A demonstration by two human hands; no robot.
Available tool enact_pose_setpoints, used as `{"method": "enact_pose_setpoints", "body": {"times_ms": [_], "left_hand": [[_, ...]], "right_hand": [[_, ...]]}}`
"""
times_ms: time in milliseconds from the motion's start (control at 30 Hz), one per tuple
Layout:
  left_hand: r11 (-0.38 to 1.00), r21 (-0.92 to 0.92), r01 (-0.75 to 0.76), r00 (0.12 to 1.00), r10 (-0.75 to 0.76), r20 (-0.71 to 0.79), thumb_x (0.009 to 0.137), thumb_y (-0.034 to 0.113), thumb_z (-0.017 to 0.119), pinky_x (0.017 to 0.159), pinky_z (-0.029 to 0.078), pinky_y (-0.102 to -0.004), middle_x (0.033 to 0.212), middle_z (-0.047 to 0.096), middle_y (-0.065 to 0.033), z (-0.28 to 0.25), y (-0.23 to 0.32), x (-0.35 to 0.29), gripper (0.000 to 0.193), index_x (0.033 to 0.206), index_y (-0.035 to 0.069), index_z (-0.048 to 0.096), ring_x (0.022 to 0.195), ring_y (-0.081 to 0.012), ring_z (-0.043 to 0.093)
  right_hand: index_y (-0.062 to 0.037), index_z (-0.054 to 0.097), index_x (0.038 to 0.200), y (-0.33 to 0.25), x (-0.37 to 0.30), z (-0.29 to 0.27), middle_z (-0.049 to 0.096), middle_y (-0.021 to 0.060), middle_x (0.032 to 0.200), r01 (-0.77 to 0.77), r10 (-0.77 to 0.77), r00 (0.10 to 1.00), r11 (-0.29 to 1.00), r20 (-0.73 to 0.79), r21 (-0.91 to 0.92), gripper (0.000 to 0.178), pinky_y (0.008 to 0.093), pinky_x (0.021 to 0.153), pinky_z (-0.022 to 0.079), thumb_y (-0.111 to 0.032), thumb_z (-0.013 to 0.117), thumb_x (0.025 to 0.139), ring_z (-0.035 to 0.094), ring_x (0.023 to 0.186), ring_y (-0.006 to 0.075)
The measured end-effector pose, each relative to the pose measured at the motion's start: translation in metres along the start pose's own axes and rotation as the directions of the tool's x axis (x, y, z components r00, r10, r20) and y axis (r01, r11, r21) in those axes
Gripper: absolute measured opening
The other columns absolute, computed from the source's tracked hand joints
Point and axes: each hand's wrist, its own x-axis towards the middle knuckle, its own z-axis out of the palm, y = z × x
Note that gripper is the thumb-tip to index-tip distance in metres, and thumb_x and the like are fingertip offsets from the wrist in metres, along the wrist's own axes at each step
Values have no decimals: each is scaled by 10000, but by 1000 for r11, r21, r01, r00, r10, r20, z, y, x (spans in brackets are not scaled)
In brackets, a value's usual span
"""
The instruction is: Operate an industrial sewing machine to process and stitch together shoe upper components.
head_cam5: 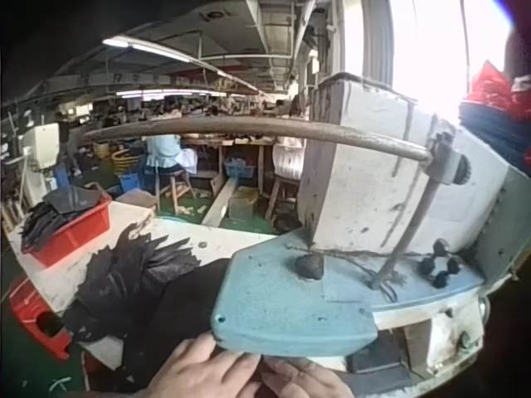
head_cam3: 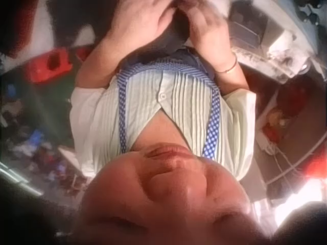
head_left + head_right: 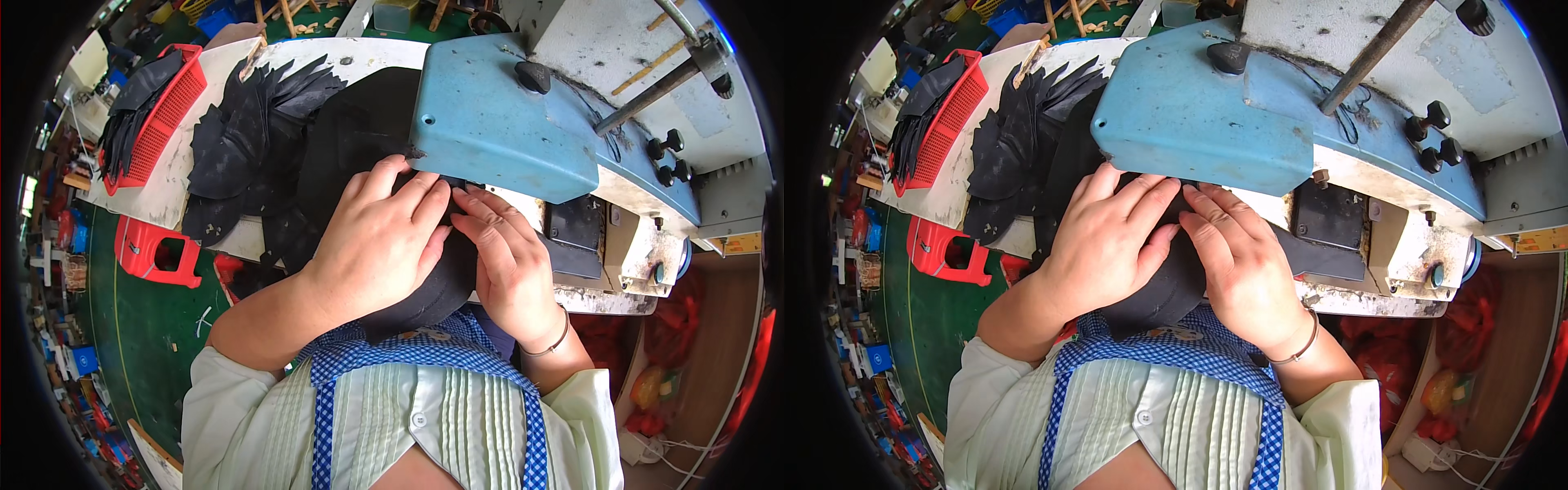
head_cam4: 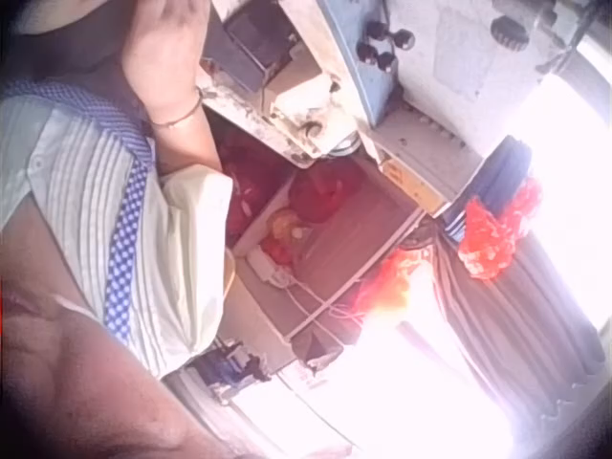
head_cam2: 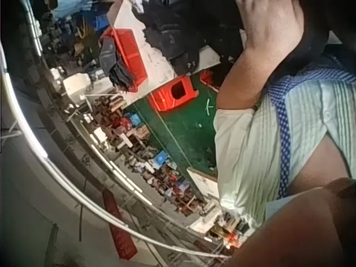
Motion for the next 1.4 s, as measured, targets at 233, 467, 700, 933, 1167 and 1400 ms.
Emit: {"method": "enact_pose_setpoints", "body": {"times_ms": [233, 467, 700, 933, 1167, 1400], "left_hand": [[999, -16, -33, 997, 32, -65, 845, 178, 724, 906, 504, -449, 1256, 644, -143, 6, -2, -4, 314, 1119, 26, 702, 1147, -355, 592], [997, -56, -62, 994, 57, -94, 880, 138, 679, 896, 523, -435, 1243, 635, -167, 6, -6, 1, 199, 1042, 27, 713, 1158, -373, 617], [996, -35, -77, 996, 75, -57, 877, 163, 708, 909, 515, -426, 1204, 622, -151, 3, -13, 3, 219, 1046, 24, 707, 1185, -360, 600], [985, -156, -77, 996, 83, 29, 836, 188, 775, 989, 485, -439, 1246, 596, -131, -3, -20, 5, 347, 1112, -2, 685, 1227, -351, 563], [982, -142, -125, 992, 123, -21, 868, 187, 748, 1023, 472, -470, 1219, 617, -141, 1, -28, 8, 348, 1154, 0, 685, 1225, -359, 568], [985, -126, -121, 993, 121, -10, 891, 189, 729, 1040, 466, -476, 1223, 627, -143, 3, -35, 10, 335, 1170, 7, 696, 1224, -366, 576]], "right_hand": [[65, 695, 1160, -1, -4, -1, 680, 218, 1243, 22, -24, 1000, 996, -13, -83, 431, 444, 979, 534, -10, 630, 740, 642, 1190, 370], [19, 738, 1145, -2, -1, 1, 656, 142, 1106, -42, 28, 994, 990, -103, -131, 427, 412, 859, 536, -13, 668, 724, 643, 996, 314], [6, 749, 1152, -3, -2, 1, 557, 91, 928, -76, 67, 995, 989, -76, -124, 460, 386, 721, 502, 13, 702, 695, 554, 814, 261], [3, 737, 1184, 0, 0, 1, 563, 89, 948, -62, 57, 997, 992, -55, -112, 497, 394, 739, 499, 9, 706, 688, 558, 847, 270], [1, 729, 1221, -3, 3, -1, 573, 121, 943, -91, 90, 996, 992, -21, -88, 558, 403, 756, 510, 101, 657, 677, 579, 841, 297], [3, 724, 1227, -3, 4, -1, 565, 122, 942, -85, 85, 996, 993, -11, -79, 576, 406, 760, 508, 92, 654, 662, 574, 844, 299]]}}
